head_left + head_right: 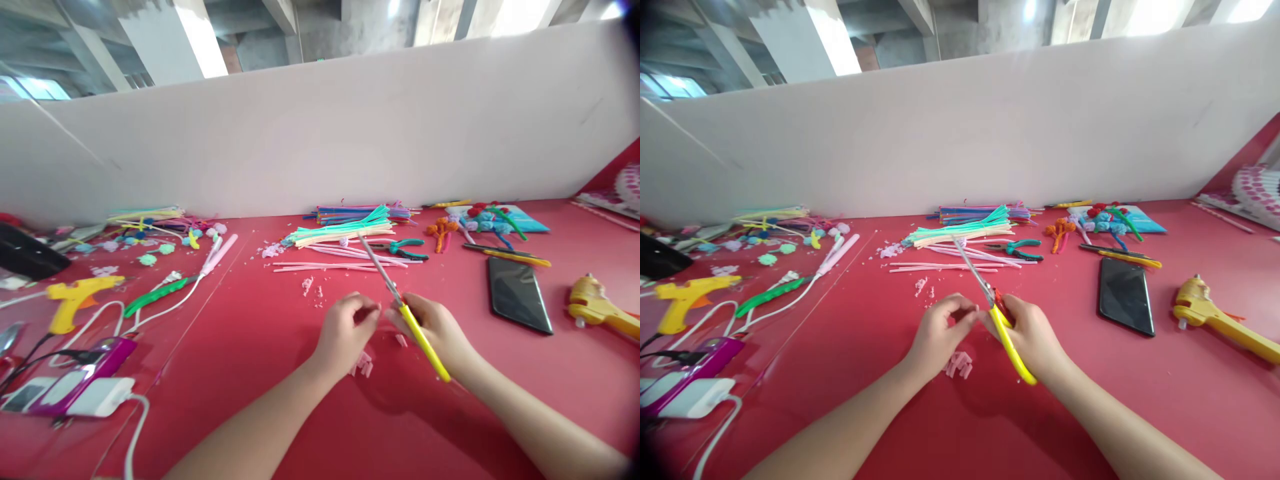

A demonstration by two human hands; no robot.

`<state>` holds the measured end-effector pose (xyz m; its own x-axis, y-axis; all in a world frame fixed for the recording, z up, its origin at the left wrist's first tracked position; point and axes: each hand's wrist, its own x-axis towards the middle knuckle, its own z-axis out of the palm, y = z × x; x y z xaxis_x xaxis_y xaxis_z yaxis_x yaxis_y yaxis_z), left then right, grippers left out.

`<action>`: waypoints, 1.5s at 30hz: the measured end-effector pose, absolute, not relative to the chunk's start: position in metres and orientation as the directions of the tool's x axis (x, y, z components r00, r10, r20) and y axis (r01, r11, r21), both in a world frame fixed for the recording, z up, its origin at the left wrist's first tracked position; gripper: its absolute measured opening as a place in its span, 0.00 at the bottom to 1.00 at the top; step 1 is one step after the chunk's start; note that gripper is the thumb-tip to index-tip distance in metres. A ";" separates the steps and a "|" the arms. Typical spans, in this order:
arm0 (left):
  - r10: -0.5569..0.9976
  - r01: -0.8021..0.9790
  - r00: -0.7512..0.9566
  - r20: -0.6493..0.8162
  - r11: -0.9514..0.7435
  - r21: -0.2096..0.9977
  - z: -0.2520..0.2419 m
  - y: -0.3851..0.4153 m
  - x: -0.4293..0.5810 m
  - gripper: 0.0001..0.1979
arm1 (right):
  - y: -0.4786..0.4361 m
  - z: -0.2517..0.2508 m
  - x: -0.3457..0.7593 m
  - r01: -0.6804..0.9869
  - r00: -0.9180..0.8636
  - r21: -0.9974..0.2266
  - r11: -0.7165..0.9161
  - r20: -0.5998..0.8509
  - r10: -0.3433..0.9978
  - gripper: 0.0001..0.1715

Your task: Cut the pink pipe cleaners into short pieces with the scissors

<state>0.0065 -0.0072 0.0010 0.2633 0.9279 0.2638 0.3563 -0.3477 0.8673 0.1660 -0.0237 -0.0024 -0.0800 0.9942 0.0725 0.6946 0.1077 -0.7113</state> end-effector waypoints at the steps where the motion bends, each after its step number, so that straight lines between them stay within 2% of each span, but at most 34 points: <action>1: 0.950 0.277 0.218 0.225 -0.281 0.919 0.001 -0.004 0.004 0.06 | -0.023 -0.003 0.169 0.764 -0.080 -0.634 0.121 0.093 0.992 0.11; 3: 0.982 0.111 0.129 0.141 -0.156 0.981 0.001 0.002 0.000 0.08 | -0.022 -0.005 0.174 0.868 -0.082 -0.479 0.133 0.126 0.989 0.12; 6: 0.997 -0.097 0.041 0.062 -0.058 0.994 0.001 0.009 -0.006 0.08 | -0.023 -0.006 0.177 0.936 -0.117 -0.311 0.166 0.171 0.978 0.13; 10: 0.999 -0.255 0.008 0.046 -0.042 0.966 0.002 0.011 -0.009 0.07 | -0.023 -0.008 0.176 0.961 -0.178 -0.182 0.208 0.168 0.970 0.17; 13: 0.998 -0.275 0.005 0.056 -0.053 0.960 0.002 0.011 -0.010 0.05 | -0.024 -0.010 0.176 0.964 -0.210 -0.132 0.231 0.157 0.965 0.18; 45: 0.996 -0.285 0.039 0.085 -0.070 0.956 0.004 0.014 -0.012 0.05 | -0.023 -0.012 0.179 0.959 -0.246 -0.092 0.269 0.202 0.948 0.19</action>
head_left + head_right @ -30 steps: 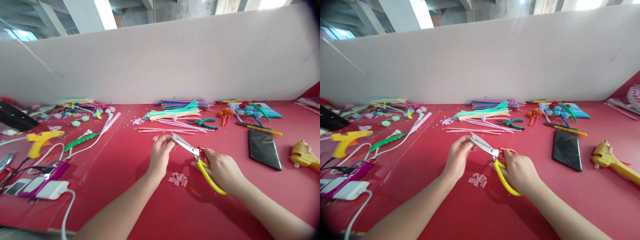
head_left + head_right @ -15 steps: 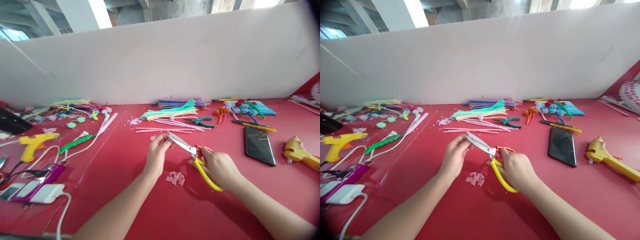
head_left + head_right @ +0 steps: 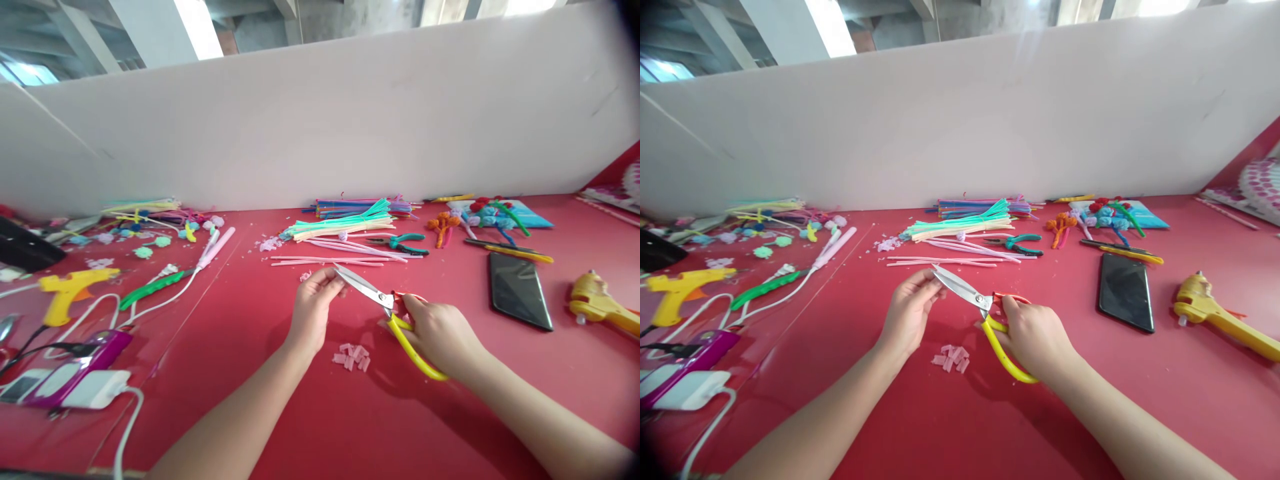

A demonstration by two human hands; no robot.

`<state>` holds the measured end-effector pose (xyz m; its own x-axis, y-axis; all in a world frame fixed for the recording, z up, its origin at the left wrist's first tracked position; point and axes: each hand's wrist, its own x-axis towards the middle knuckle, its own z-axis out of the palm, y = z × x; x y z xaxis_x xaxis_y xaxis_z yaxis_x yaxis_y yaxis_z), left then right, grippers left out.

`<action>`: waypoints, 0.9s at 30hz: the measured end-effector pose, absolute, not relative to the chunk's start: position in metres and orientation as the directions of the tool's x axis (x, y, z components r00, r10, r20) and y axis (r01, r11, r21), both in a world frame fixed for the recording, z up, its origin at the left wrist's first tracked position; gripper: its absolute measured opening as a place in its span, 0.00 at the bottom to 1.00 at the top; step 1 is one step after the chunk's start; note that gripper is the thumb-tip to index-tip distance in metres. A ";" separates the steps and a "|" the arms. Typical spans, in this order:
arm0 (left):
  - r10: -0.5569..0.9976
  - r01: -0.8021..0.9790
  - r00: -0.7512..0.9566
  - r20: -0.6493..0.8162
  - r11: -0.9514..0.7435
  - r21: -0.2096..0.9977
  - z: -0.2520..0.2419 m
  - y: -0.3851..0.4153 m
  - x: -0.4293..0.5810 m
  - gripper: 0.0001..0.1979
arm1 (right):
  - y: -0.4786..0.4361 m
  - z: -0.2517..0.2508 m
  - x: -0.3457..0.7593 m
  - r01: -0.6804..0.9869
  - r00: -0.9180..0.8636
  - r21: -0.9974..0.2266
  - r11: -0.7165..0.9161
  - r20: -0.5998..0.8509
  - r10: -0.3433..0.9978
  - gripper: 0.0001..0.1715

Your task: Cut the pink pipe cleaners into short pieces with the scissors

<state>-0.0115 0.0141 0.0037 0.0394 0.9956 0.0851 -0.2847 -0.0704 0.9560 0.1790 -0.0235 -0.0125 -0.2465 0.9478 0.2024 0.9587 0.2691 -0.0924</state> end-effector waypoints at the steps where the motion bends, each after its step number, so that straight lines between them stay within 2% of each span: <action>1: 0.996 -0.288 0.043 0.082 -0.066 0.955 0.003 0.014 -0.012 0.05 | -0.023 -0.013 0.179 0.959 -0.246 -0.091 0.269 0.202 0.948 0.19; 8: 0.995 -0.279 0.040 0.088 -0.074 0.958 0.003 0.014 -0.012 0.06 | -0.023 -0.013 0.180 0.965 -0.241 -0.067 0.255 0.168 0.956 0.23; 14: 0.992 -0.264 0.043 0.119 -0.104 0.959 0.003 0.014 -0.013 0.07 | -0.023 -0.013 0.180 0.972 -0.221 -0.039 0.231 0.174 0.960 0.20; 17: 0.990 -0.236 0.048 0.135 -0.120 0.964 0.004 0.014 -0.014 0.06 | -0.022 -0.014 0.180 0.976 -0.190 -0.066 0.206 0.186 0.964 0.20; 20: 0.990 -0.205 0.056 0.127 -0.113 0.972 0.004 0.013 -0.013 0.06 | -0.019 -0.014 0.177 0.970 -0.126 -0.185 0.158 0.171 0.977 0.19; 24: 0.984 -0.099 0.151 0.094 -0.080 0.992 0.002 0.013 -0.009 0.07 | -0.017 -0.009 0.171 0.884 -0.067 -0.458 0.095 0.077 0.995 0.19; 27: 0.976 -0.053 0.205 0.075 -0.065 0.996 0.000 0.013 -0.006 0.08 | -0.019 -0.004 0.169 0.842 -0.073 -0.533 0.085 0.042 0.996 0.18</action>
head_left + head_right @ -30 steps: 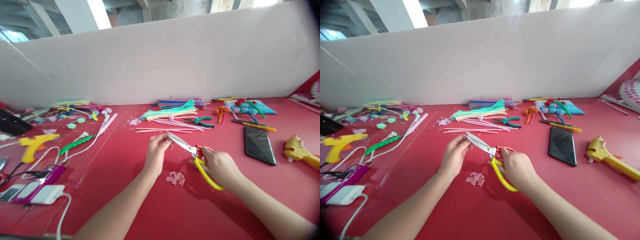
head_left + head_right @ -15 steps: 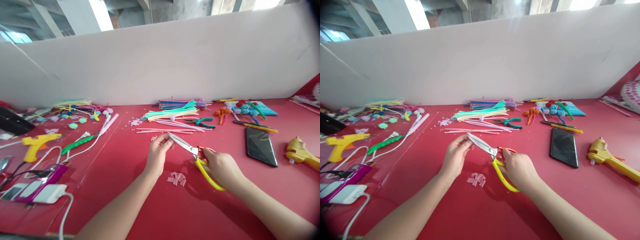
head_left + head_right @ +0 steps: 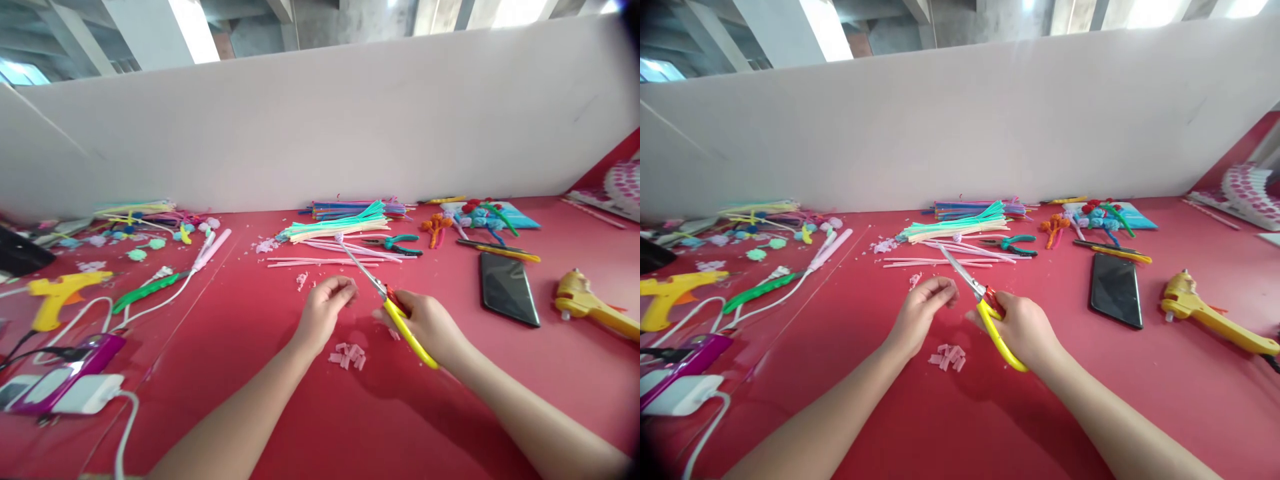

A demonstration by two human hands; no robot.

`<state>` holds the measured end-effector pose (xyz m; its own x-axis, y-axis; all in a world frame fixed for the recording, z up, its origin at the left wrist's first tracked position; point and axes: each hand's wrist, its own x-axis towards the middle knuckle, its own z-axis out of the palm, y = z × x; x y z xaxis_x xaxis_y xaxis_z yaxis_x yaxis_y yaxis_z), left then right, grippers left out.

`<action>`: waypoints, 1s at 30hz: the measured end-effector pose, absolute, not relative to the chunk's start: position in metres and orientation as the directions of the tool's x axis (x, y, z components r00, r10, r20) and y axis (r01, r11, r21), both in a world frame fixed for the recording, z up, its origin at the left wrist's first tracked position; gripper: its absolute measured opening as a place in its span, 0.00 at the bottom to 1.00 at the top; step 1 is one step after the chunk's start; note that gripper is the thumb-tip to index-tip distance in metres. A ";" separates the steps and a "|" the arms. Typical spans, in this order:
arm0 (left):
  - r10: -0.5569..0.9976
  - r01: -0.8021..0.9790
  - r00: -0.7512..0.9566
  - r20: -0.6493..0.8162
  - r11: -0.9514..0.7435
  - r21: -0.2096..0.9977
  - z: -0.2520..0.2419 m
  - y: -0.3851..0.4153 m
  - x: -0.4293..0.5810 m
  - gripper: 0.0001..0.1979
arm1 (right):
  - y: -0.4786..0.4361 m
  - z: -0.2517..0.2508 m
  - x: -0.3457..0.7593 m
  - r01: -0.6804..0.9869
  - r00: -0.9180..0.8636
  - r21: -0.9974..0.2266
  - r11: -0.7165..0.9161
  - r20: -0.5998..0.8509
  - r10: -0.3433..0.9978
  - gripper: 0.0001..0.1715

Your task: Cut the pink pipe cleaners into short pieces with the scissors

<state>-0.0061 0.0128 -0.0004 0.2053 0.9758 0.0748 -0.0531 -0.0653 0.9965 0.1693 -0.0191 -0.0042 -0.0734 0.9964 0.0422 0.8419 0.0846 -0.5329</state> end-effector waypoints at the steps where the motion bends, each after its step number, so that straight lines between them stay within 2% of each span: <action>1: 0.973 -0.045 0.218 0.074 -0.066 0.997 -0.001 0.013 -0.005 0.08 | -0.020 -0.003 0.169 0.838 -0.078 -0.539 0.089 0.042 0.996 0.17; 4: 0.951 -0.018 0.300 0.074 -0.072 0.997 -0.001 0.011 -0.003 0.09 | -0.020 0.000 0.169 0.788 -0.064 -0.611 0.080 0.048 0.997 0.15; 8: 0.875 0.043 0.483 0.015 -0.040 0.998 0.002 0.004 0.001 0.10 | -0.020 0.007 0.166 0.536 -0.084 -0.844 0.022 -0.027 0.996 0.14; 11: 0.826 0.075 0.563 -0.020 -0.028 0.997 0.004 0.000 0.003 0.10 | -0.022 0.011 0.162 0.406 -0.096 -0.913 -0.027 -0.073 0.993 0.14; 16: 0.811 0.127 0.585 -0.033 -0.051 0.991 0.004 -0.002 0.003 0.11 | -0.023 0.008 0.163 0.424 -0.084 -0.905 -0.027 -0.069 0.994 0.10; 23: 0.888 0.358 0.456 0.056 -0.241 0.902 0.005 -0.007 0.005 0.07 | -0.021 0.002 0.160 0.590 -0.055 -0.807 0.016 -0.021 0.998 0.08; 30: 0.910 0.387 0.411 0.054 -0.228 0.893 0.005 -0.010 0.008 0.06 | -0.021 -0.002 0.158 0.619 -0.044 -0.785 0.031 0.004 0.999 0.09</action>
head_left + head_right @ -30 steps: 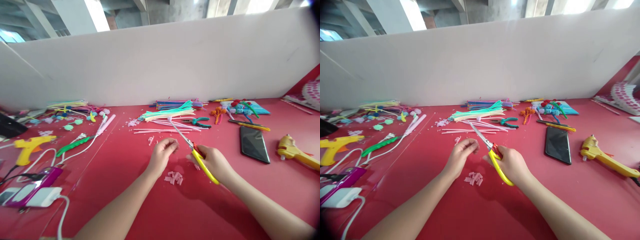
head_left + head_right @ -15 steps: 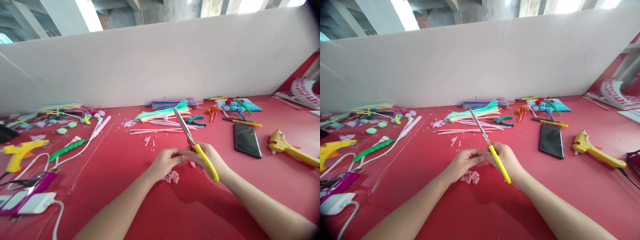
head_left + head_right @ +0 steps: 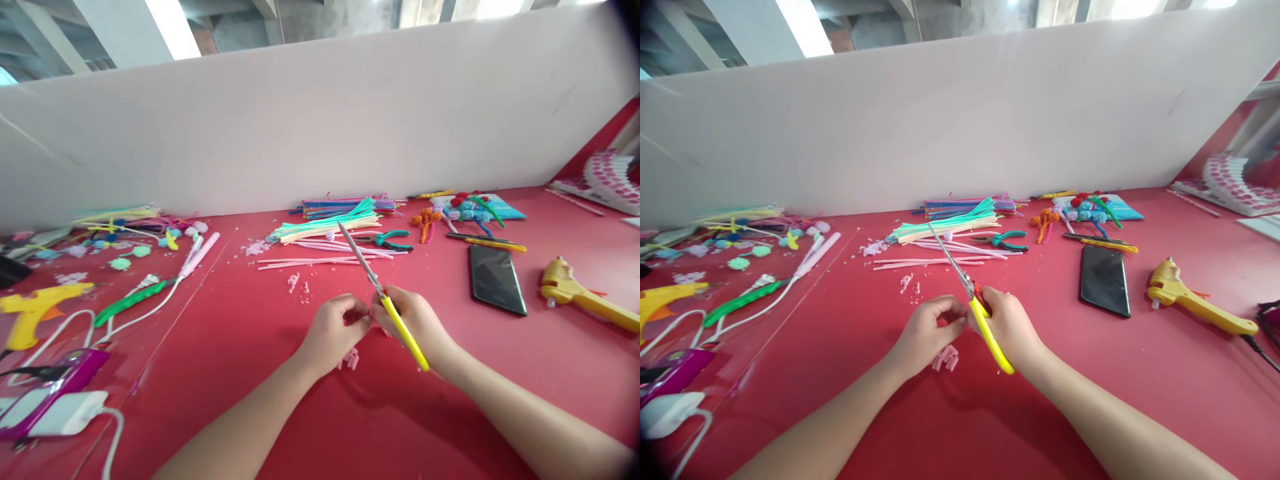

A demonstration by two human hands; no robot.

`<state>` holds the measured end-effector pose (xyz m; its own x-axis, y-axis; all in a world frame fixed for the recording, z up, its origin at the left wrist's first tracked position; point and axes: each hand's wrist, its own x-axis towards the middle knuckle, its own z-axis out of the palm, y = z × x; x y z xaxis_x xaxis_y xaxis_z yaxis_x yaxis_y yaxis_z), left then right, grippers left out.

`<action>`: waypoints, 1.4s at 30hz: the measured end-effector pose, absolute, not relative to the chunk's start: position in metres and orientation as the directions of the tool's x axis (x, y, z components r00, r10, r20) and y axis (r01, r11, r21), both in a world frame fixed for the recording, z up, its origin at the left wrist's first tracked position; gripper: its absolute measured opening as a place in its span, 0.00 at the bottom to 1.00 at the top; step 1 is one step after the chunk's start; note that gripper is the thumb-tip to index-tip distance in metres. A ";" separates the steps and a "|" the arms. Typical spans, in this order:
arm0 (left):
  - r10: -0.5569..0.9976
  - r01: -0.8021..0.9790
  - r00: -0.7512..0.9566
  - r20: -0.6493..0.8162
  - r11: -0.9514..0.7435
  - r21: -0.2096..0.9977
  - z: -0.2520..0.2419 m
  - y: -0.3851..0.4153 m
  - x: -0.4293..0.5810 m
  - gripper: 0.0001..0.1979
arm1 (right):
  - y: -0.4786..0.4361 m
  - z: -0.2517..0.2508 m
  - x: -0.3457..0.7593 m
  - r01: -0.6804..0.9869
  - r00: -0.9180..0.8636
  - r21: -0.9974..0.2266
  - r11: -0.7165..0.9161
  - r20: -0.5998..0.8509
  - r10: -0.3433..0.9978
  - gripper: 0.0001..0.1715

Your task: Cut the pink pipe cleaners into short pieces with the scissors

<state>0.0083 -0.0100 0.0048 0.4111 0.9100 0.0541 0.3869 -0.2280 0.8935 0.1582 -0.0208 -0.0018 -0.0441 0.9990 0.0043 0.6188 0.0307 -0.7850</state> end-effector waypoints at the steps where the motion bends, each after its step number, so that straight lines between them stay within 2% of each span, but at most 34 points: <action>1: 0.909 0.389 0.413 0.059 -0.235 0.891 0.005 -0.010 0.009 0.06 | -0.021 -0.002 0.158 0.620 -0.047 -0.784 0.029 -0.001 0.999 0.09; 4: 0.910 0.369 0.402 0.098 -0.259 0.893 0.005 -0.008 0.008 0.05 | -0.021 -0.002 0.161 0.629 -0.070 -0.775 0.056 0.016 0.997 0.11; 6: 0.926 0.311 0.355 0.129 -0.247 0.918 0.005 -0.004 0.005 0.05 | -0.022 0.000 0.165 0.678 -0.081 -0.727 0.107 0.071 0.994 0.13; 9: 0.961 0.155 0.237 0.141 -0.181 0.971 0.004 0.004 -0.003 0.05 | -0.023 0.003 0.171 0.827 -0.089 -0.546 0.136 0.111 0.990 0.14; 12: 0.982 -0.071 0.132 0.134 -0.125 0.990 0.004 0.012 -0.009 0.06 | -0.024 0.002 0.175 0.908 -0.120 -0.386 0.164 0.136 0.983 0.15; 15: 0.985 -0.219 0.093 0.145 -0.122 0.968 0.005 0.015 -0.013 0.05 | -0.023 -0.003 0.176 0.939 -0.160 -0.278 0.202 0.165 0.973 0.15; 18: 0.984 -0.266 0.085 0.159 -0.131 0.955 0.007 0.015 -0.014 0.04 | -0.023 -0.008 0.176 0.949 -0.196 -0.215 0.229 0.165 0.967 0.16; 35: 0.989 -0.442 0.072 0.131 -0.086 0.893 0.006 0.013 -0.009 0.02 | -0.025 -0.014 0.175 0.946 -0.233 -0.173 0.273 0.221 0.947 0.19; 42: 0.993 -0.455 0.062 0.103 -0.063 0.888 0.008 0.013 -0.009 0.02 | -0.025 -0.015 0.176 0.947 -0.244 -0.156 0.282 0.227 0.943 0.18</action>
